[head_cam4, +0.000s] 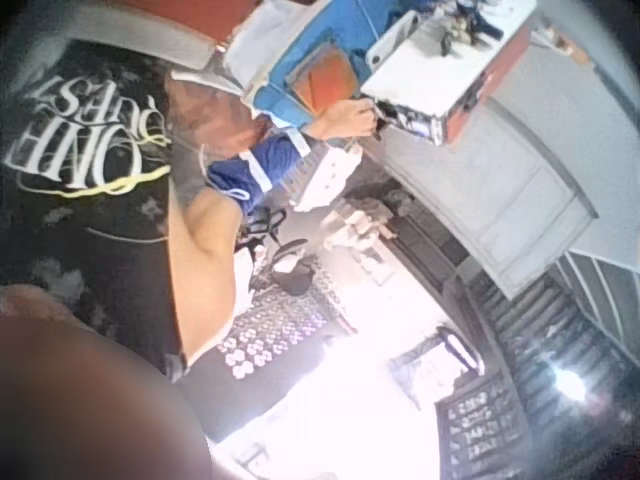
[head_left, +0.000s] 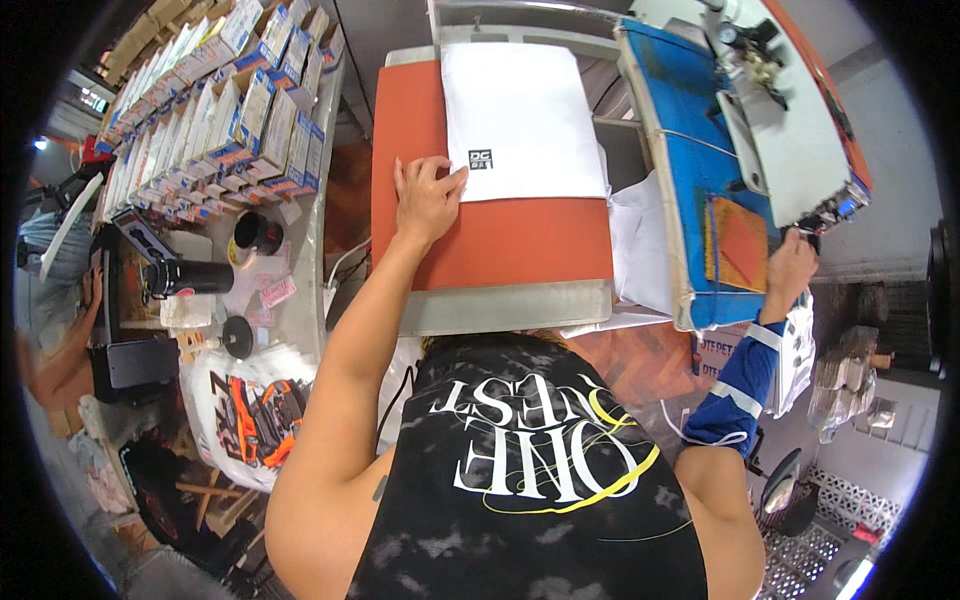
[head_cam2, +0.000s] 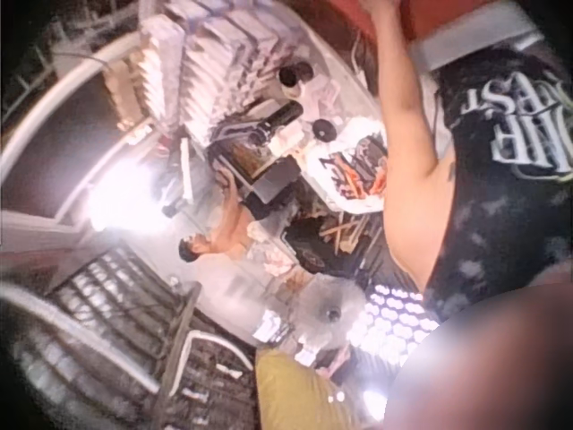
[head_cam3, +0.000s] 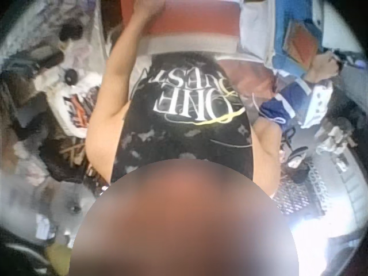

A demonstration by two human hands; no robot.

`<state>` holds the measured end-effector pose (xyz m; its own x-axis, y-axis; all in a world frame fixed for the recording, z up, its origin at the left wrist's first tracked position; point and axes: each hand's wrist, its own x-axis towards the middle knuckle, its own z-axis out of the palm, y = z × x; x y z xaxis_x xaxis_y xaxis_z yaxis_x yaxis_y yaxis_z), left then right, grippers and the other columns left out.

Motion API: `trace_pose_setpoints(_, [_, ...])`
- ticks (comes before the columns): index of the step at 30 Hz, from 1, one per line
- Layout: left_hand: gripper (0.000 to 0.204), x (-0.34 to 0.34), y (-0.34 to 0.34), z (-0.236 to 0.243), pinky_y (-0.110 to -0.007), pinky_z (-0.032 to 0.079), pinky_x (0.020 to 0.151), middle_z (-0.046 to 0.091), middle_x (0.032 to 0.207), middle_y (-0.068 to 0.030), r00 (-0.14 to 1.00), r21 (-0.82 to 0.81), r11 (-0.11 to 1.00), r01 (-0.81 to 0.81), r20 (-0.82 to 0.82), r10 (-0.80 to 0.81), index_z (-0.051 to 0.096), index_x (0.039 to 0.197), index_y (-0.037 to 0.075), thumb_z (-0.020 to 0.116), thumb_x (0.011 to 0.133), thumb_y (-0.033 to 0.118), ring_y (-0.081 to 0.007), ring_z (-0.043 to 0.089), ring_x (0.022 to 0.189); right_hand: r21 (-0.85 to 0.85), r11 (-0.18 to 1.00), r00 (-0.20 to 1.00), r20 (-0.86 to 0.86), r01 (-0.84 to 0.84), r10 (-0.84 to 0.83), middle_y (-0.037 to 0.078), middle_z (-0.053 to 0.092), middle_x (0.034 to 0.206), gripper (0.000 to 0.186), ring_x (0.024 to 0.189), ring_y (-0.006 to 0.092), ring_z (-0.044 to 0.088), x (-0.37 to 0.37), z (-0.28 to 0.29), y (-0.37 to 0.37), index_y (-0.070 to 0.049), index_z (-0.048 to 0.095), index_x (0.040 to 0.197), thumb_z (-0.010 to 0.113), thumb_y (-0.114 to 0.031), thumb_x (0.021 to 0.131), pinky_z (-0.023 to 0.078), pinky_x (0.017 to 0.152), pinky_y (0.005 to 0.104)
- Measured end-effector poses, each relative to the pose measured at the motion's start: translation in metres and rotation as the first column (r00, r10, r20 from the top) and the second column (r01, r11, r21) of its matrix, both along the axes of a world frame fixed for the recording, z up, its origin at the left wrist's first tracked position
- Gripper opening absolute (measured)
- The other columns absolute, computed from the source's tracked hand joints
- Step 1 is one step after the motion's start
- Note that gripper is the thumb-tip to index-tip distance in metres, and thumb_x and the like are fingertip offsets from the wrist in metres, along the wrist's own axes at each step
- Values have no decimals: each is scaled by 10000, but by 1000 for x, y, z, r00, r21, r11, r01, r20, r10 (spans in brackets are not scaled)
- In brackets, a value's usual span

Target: The person aligns a white t-shirt on a heat press, applies a small logo, and presses it. They then place a larger car graphic on another t-shirt, align it, and press it. The finished shirts are placed into plastic bags.

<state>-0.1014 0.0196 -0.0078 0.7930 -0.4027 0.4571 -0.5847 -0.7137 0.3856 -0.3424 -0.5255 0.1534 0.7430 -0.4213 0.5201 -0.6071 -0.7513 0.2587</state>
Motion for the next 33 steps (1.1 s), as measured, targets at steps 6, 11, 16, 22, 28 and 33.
trace_pose_setpoints(6, [201,4,2,-3,-641,233,1188,646,1157,-50,1000,-65,998,10,-7,-10,785,1108,193,708,926,235,-266,539,1208,134,980,946,309,-147,100,221,702,1021,331,1026,429,599,28,1,114,-21,712,1047,539,-299,1003,394,1000,532])
trace_pose_setpoints(11, [254,-6,30,-2,-540,337,1150,665,1150,-92,999,-406,914,-18,-31,6,752,1165,94,670,943,186,-296,578,1168,135,921,867,408,-366,284,200,681,1097,292,1082,439,574,30,8,195,-13,704,1066,627,-280,975,392,1013,537])
trace_pose_setpoints(16, [356,-54,124,25,-376,536,904,675,1120,-149,953,-496,827,-265,-267,144,674,1279,32,638,925,50,-282,660,1025,258,857,841,447,-446,304,160,652,1176,394,1183,396,544,32,23,260,-74,716,1154,813,-285,836,408,1008,552])
trace_pose_setpoints(22, [654,-133,278,172,-324,514,899,636,1160,-120,772,-875,454,-168,170,612,201,1587,-47,524,1026,43,-194,640,940,191,716,681,539,-672,496,328,205,1602,1147,1455,537,288,51,58,307,-97,368,1553,970,-328,605,346,1158,575])
trace_pose_setpoints(28, [294,-184,307,162,-322,501,889,668,1088,-84,794,-532,638,-557,-117,597,625,1276,-16,583,1029,137,-164,624,958,134,641,592,558,-755,581,327,227,1604,1192,1463,599,222,72,56,363,-88,336,1543,972,-326,563,306,1160,663])
trace_pose_setpoints(33, [292,-221,281,6,-407,534,860,713,1028,-180,773,-31,849,-527,-433,464,697,1197,6,638,959,164,-316,681,908,148,638,589,580,-756,563,315,260,1597,1049,1423,614,251,80,59,399,-59,493,1416,949,-421,544,293,1136,697])
